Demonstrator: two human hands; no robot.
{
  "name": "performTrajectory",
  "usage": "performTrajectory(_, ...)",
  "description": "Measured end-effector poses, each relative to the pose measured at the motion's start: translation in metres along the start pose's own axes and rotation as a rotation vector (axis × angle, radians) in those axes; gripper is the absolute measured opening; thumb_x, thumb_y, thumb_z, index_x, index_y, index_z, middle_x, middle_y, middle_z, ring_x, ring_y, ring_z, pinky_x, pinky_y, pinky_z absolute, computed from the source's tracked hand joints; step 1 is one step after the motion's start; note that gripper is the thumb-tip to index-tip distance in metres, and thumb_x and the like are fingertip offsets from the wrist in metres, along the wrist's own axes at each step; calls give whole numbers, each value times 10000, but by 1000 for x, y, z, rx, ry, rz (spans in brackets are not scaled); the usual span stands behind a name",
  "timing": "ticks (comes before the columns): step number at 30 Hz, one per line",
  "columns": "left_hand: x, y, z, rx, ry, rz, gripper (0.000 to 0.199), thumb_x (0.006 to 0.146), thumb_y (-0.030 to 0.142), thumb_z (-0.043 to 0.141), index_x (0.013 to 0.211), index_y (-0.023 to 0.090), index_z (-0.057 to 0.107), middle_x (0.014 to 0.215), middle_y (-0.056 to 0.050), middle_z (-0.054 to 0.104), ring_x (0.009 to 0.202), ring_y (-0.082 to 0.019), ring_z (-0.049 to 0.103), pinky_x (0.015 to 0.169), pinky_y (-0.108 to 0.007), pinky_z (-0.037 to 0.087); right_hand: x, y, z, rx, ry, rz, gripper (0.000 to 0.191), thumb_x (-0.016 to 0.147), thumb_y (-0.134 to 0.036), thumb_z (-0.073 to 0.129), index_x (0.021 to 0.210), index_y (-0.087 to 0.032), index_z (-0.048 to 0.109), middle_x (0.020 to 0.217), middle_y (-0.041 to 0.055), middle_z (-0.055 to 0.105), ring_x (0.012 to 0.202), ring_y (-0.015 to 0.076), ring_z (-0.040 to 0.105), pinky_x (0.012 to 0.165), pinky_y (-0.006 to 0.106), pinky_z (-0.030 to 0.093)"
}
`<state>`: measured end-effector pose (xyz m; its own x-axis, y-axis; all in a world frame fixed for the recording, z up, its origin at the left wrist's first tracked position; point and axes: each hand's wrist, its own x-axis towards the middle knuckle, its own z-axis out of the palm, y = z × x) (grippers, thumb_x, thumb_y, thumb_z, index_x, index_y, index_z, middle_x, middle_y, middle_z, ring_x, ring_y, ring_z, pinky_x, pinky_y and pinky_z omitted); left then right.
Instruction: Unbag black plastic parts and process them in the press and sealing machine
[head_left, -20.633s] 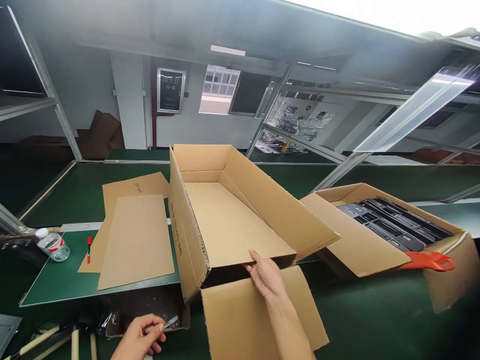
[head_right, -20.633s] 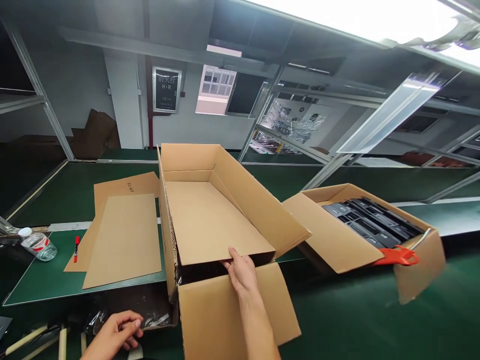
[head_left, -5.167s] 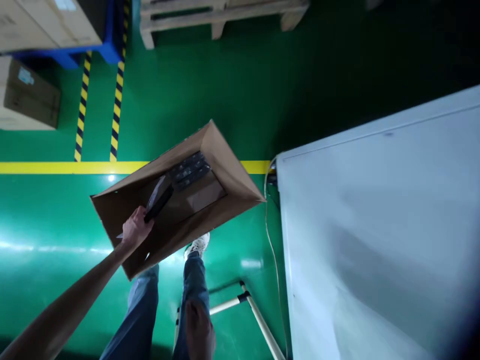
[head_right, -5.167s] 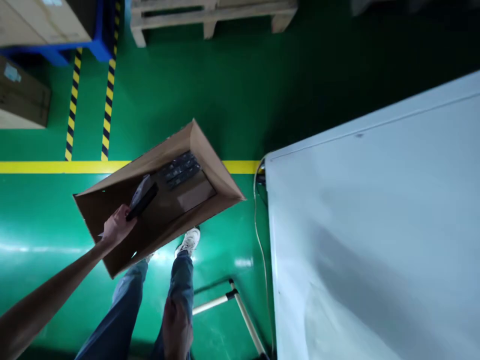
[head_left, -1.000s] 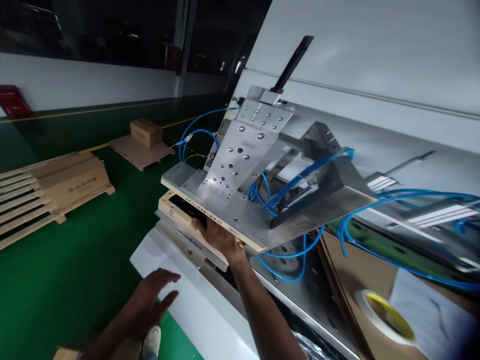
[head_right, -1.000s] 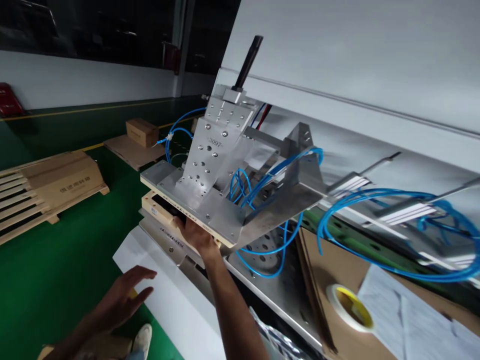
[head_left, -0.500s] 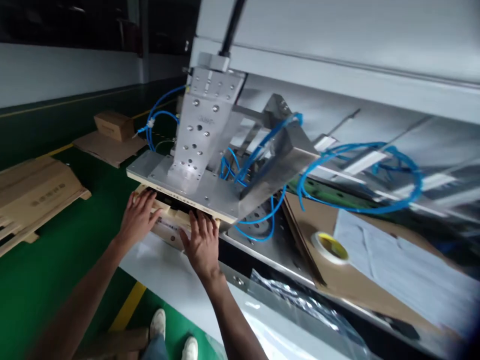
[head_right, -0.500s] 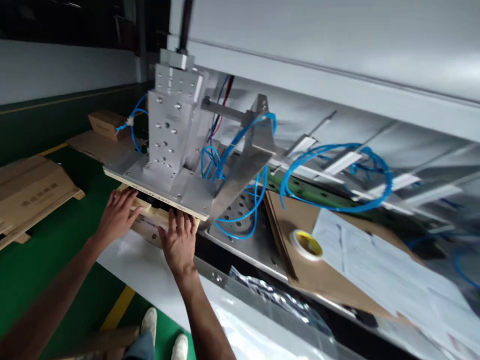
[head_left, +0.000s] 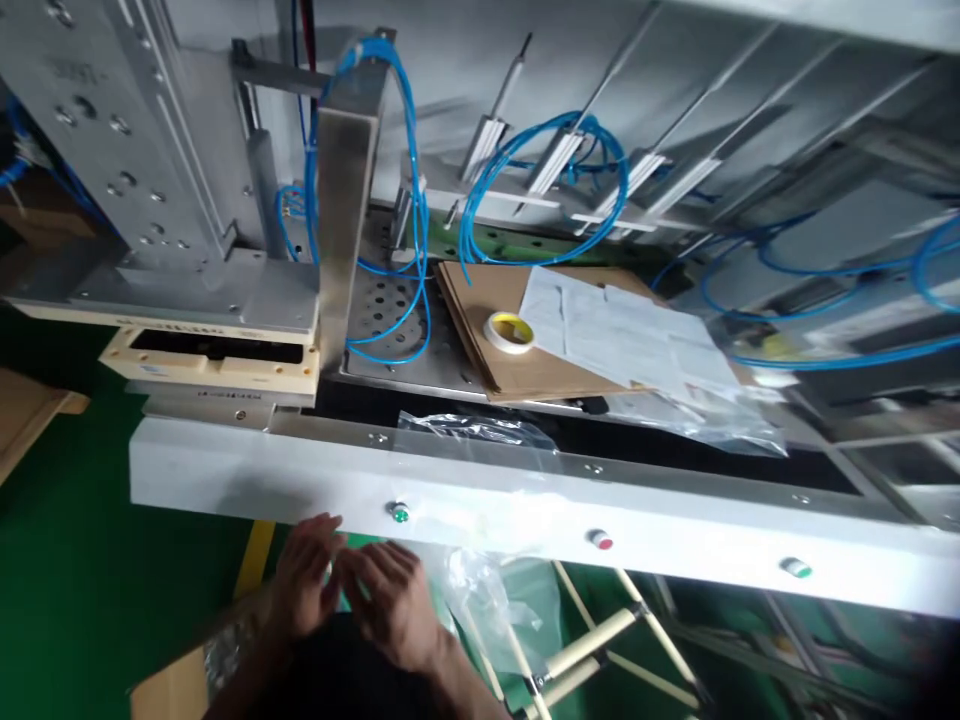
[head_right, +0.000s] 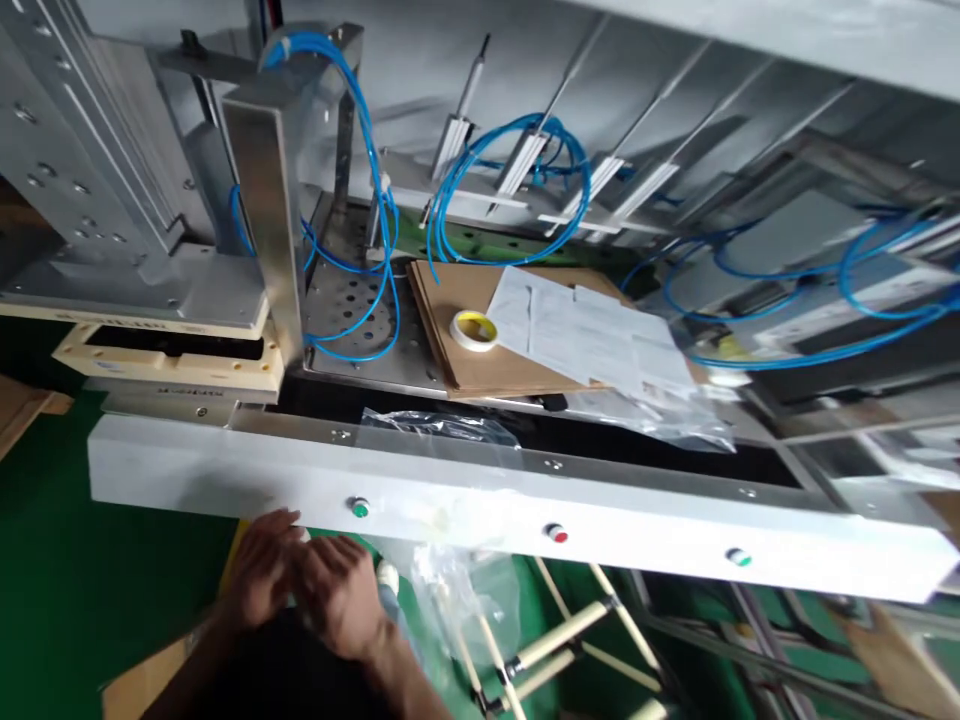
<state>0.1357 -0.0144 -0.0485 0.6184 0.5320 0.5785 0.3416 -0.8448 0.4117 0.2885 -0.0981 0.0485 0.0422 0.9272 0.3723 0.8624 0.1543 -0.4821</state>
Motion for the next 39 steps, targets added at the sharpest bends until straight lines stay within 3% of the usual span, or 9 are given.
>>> performTrajectory(4,9,33,20,-9,-59,21,326,1019,180,540,1328,221,633,1337,-130,727,1302,-279,670,1063,-461,592,-37,56,-33,-322,232,191,317,1051,-216,548,1348,-207,659,1121,103,775,1047,242,712,905,384,560)
performTrajectory(7,17,45,26,35,5,-8,312,1027,204,583,1335,214,629,1366,-127,712,1291,-289,672,1043,-461,595,-66,116,-64,-605,256,270,454,1057,-364,568,1472,-184,597,1417,172,685,1372,334,578,1114,522,470)
performTrajectory(12,21,83,42,65,120,-118,306,1032,206,597,1337,210,616,1357,-123,707,1292,-278,667,1034,-443,600,-93,196,-109,-657,159,274,572,1057,-535,535,1514,-193,571,1487,173,648,1406,351,534,1203,583,353)
performTrajectory(17,12,143,68,101,149,-195,279,1050,239,570,1324,211,618,1314,-113,723,1265,-268,681,1019,-442,612,-87,222,-127,-573,146,193,682,1016,-616,564,1538,-177,547,1498,193,631,1379,363,530,1187,565,355)
performTrajectory(20,4,164,77,118,118,-209,291,1045,231,568,1330,216,627,1337,-113,717,1282,-268,675,1023,-440,616,-85,224,-127,-540,164,152,706,1009,-625,566,1558,-184,526,1534,197,598,1413,372,498,1196,572,342)
performTrajectory(27,4,146,76,259,220,-319,386,1060,290,543,1430,181,558,1403,-173,673,1336,-311,641,1085,-505,589,-98,219,-134,-492,229,63,649,1032,-606,532,1532,-193,546,1530,184,603,1477,375,448,1223,612,287)
performTrajectory(32,-3,126,78,261,112,-239,615,1034,334,598,1608,215,409,1540,-190,579,1455,-359,547,1179,-572,526,-137,200,-154,-448,343,113,524,1046,-492,552,1477,-195,575,1431,162,669,1400,317,541,1219,564,337)
performTrajectory(35,-14,115,86,251,99,-196,696,1014,369,628,1645,244,364,1618,-197,494,1480,-395,515,1190,-611,512,-177,206,-164,-465,545,256,381,1051,-384,540,1370,-198,634,1276,150,727,1238,283,647,1118,514,460)
performTrajectory(39,-26,109,94,182,139,-150,740,987,395,644,1656,260,357,1659,-191,442,1464,-427,523,1163,-642,525,-249,248,-191,-606,882,666,385,1021,-394,549,1266,-137,699,1186,211,736,1106,326,690,971,508,540)
